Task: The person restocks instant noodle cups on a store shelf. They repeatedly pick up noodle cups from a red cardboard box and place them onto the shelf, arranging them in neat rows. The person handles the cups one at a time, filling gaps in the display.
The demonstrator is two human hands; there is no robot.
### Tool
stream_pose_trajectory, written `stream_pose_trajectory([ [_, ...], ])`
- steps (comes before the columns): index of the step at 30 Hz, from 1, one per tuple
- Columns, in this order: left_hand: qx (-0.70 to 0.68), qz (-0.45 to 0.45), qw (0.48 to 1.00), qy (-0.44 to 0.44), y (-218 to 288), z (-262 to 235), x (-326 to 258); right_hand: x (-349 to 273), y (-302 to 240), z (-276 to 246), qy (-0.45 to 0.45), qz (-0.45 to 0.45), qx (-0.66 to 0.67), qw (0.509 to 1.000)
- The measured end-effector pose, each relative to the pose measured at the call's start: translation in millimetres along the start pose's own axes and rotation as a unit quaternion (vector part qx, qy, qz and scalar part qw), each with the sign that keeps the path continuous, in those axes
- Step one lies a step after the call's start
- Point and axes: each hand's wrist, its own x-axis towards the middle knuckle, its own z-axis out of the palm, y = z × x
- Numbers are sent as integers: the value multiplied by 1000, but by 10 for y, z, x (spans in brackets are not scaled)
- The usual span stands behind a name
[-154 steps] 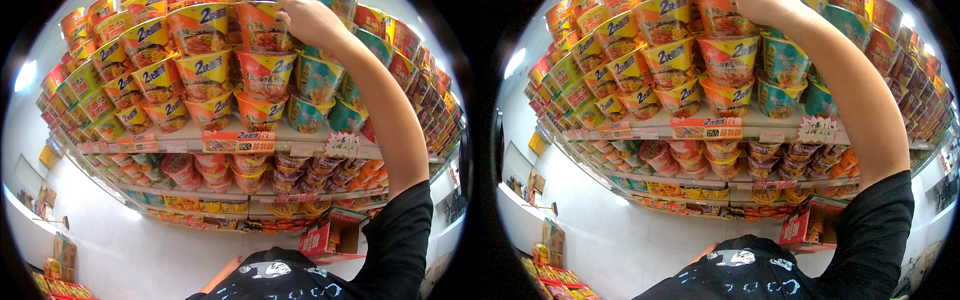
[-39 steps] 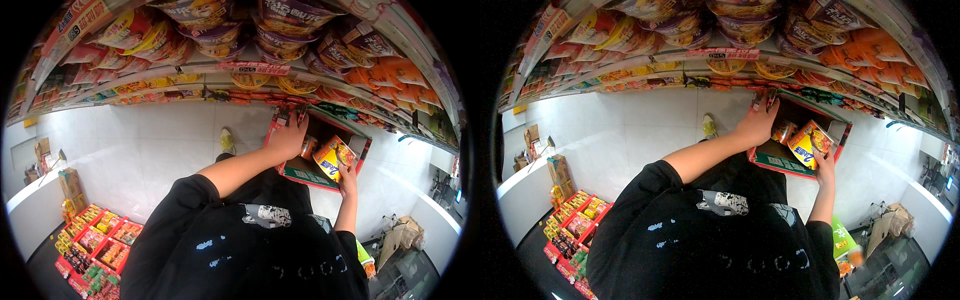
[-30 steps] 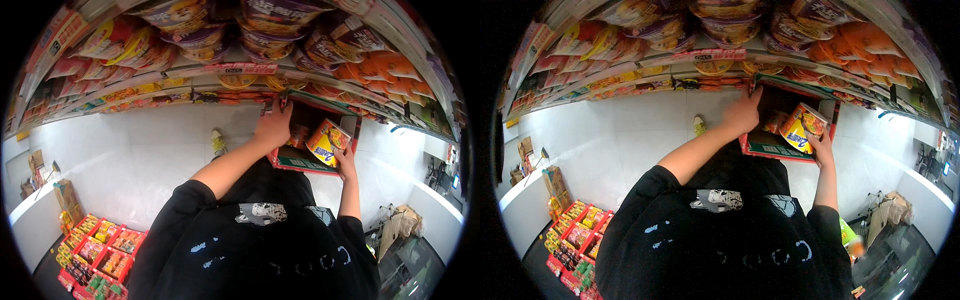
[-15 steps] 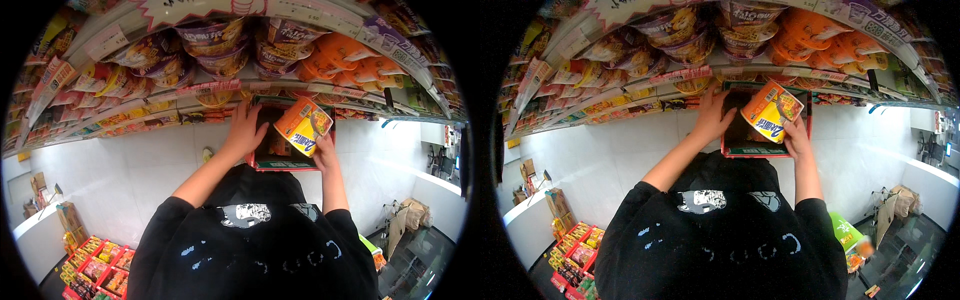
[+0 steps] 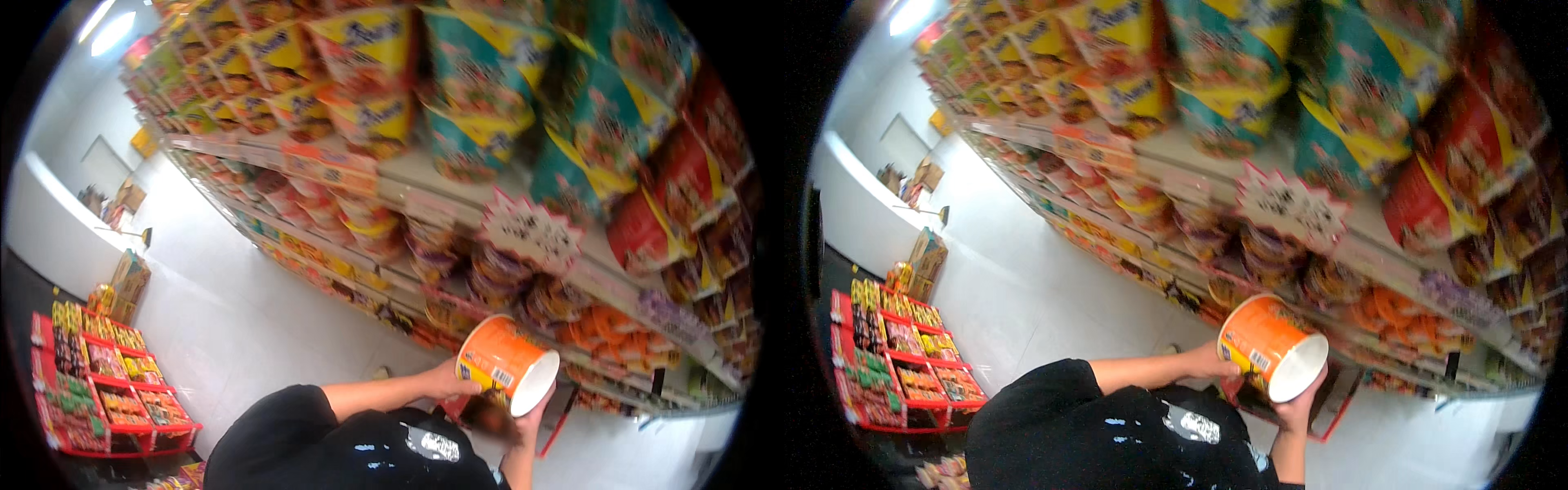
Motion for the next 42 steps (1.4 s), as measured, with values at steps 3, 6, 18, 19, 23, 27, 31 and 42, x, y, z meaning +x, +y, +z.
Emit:
stream_pose_trajectory([
  [3, 89, 6, 996, 9, 518, -128, -304, 147, -363, 261, -132, 55, 226, 964],
  [6, 308, 242, 918, 52, 962, -135, -567, 128, -528, 619, -130, 116, 242, 955],
  [18, 24, 226, 964, 138, 1066, -379, -1312, -70, -310, 1677, -134, 138, 383, 904],
  [19, 63, 254, 951, 163, 1092, -456, -1401, -31, -340, 1866, -157, 111, 368, 910],
  [23, 152, 335, 907, 207, 1442, -679, -1732, 10, -661, 2448, -204, 78, 305, 927],
  [27, 202, 418, 873, 152, 1801, -971, -1957, 101, -195, 2380, -220, 15, 199, 955],
  [31, 286, 608, 709, 215, 2808, -1201, -2441, -53, -440, 2155, -183, -21, -77, 980],
  [42, 402, 687, 525, 301, 6344, -1058, -3031, -700, 985, 653, 55, -49, -523, 849],
])
